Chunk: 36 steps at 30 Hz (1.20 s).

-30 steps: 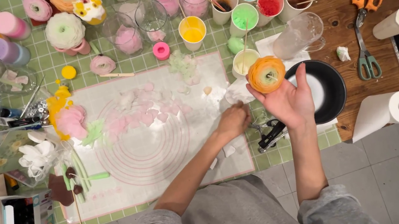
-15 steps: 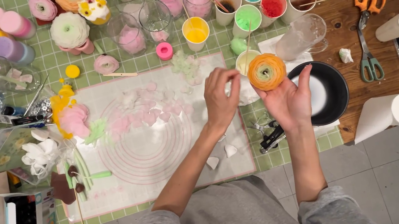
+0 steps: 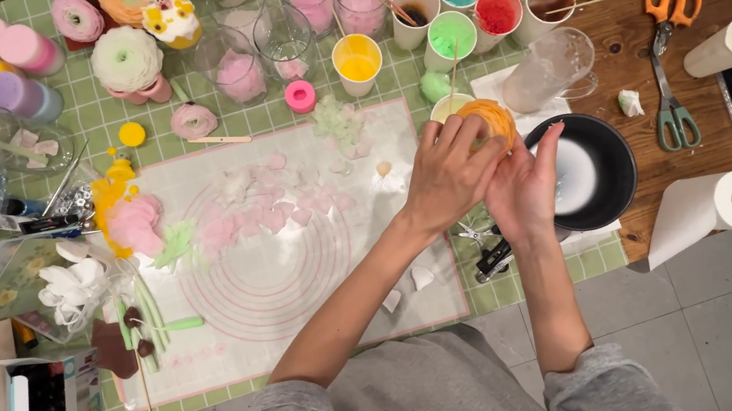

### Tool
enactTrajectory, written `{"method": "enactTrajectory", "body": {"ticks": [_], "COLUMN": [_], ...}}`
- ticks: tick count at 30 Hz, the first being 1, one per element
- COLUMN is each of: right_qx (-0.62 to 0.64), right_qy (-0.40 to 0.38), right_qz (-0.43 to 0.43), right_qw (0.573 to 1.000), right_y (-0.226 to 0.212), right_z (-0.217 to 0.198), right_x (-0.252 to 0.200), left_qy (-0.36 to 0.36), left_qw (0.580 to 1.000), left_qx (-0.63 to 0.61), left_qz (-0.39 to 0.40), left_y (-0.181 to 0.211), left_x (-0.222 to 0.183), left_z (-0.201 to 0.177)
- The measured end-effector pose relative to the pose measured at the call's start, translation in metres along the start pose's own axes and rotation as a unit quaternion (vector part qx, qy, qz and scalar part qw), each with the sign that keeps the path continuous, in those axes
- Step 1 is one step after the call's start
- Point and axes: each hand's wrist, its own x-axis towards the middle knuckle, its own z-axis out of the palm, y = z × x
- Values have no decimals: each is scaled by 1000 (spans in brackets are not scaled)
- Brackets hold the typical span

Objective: The recorder is assembling and detailing handmade wax flowers at a studio workbench.

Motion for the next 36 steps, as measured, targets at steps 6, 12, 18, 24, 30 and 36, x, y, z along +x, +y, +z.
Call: {"method": "enactTrajectory", "body": {"ticks": [6,12,18,24,30,36], "right_qx": [-4,154,194,331,336,284], "right_qy": [9,-80,4,-21,-27,-41], "right_qz": [7,-10,7,27,44,53], "right_qw": [1000,985,981,943,940,956], "right_y": [2,31,-10,-14,-11,-6], "right_z": [2,-62,-11,-26,-25,-12], "right_x": [0,12,11,8,6,8], "left_qy": [12,43,67,-205,-318,-375], "left_qw": [1000,998,969,927,910,872], "left_qx": [13,-24,-134,-85,-103,-129], "left_qz": [-9,-50,-198,-302,-245,-286], "left_y": [1,6,-4,-51,-57,-54], "left_x": [0,-3,-47,-143,-166,-104], "left_z": [6,15,29,90,112,41]}}
